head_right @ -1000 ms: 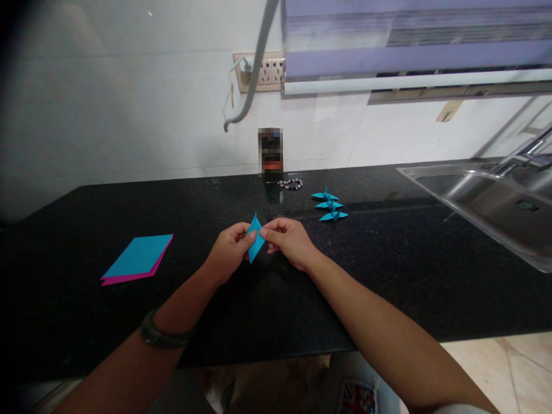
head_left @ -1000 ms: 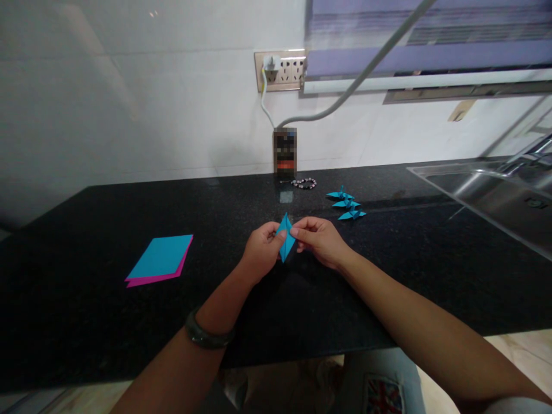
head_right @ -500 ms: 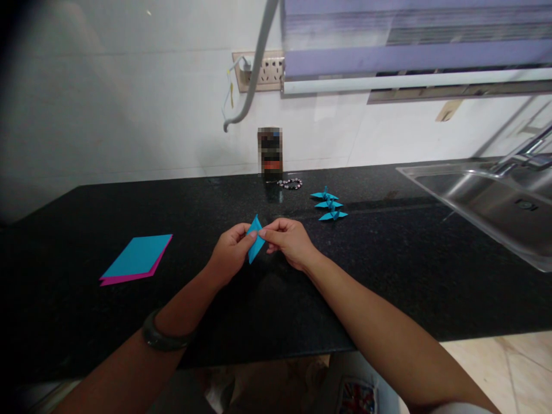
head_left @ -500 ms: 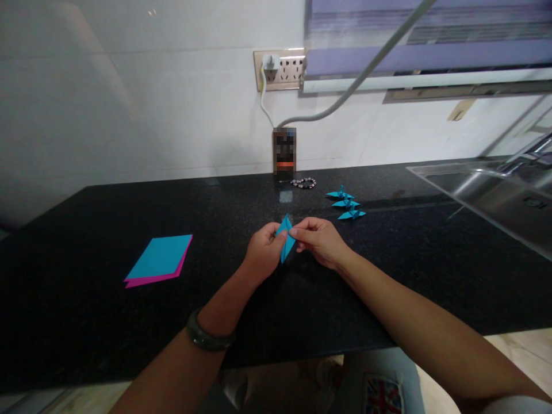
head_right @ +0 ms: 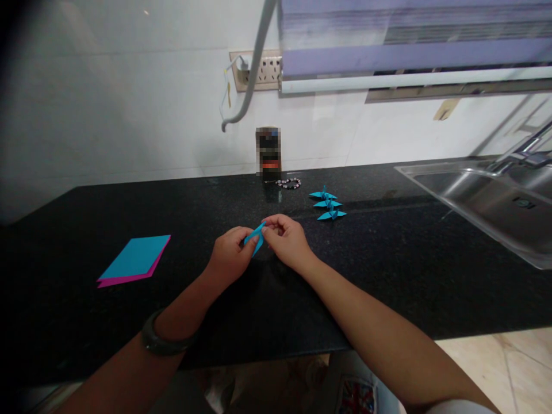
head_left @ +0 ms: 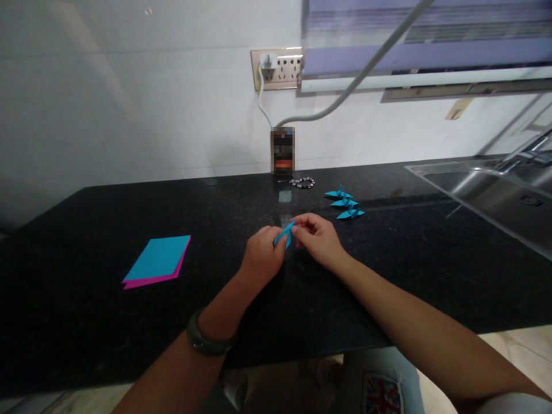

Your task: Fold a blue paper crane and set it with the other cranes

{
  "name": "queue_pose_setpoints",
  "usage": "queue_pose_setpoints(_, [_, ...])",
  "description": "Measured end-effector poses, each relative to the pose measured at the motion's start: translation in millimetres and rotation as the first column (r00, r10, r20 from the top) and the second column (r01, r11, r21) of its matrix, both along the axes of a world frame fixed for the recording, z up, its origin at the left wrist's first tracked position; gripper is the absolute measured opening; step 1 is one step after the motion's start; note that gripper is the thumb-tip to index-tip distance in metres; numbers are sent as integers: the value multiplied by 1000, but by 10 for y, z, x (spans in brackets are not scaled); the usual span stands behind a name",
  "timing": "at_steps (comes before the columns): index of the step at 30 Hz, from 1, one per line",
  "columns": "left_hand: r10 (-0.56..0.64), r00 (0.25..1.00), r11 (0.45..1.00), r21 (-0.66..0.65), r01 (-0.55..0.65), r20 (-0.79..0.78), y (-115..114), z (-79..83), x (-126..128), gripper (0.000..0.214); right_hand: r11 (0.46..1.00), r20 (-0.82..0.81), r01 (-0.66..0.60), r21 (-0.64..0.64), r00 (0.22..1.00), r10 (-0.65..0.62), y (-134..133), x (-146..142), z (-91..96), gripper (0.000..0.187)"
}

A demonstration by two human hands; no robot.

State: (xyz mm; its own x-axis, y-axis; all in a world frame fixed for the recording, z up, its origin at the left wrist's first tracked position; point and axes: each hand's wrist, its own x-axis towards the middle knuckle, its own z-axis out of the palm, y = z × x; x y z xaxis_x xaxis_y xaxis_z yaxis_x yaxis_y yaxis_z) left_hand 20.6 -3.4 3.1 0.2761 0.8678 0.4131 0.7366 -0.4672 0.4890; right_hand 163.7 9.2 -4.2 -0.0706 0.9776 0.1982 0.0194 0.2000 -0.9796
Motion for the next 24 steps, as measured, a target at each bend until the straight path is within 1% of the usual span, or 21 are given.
queue_pose_setpoints(4, [-1,995,998,56,7,-99,-8,4,-1,25,997,70,17,75,997,-23,17,20,-36,18])
queue_pose_setpoints(8, [31,978,996,92,-12,-206,-26,30,4,26,997,74,41,61,996,-45,12,11,-37,12])
queue_pose_setpoints(12, [56,955,994,111,-25,-291,-47,52,20,28,997,61,61,54,996,-64,-6,-6,-30,12])
queue_pose_setpoints(16, [82,931,989,144,-32,-355,-72,54,35,29,987,110,127,96,984,-137,-11,-17,-52,13])
queue_pose_setpoints(21, [120,899,981,187,-43,-421,-95,55,48,30,962,196,226,156,947,-254,-19,-30,-82,14])
queue_pose_setpoints(24, [119,894,982,185,-42,-431,-103,67,57,29,961,208,231,155,943,-260,-25,-29,-79,13])
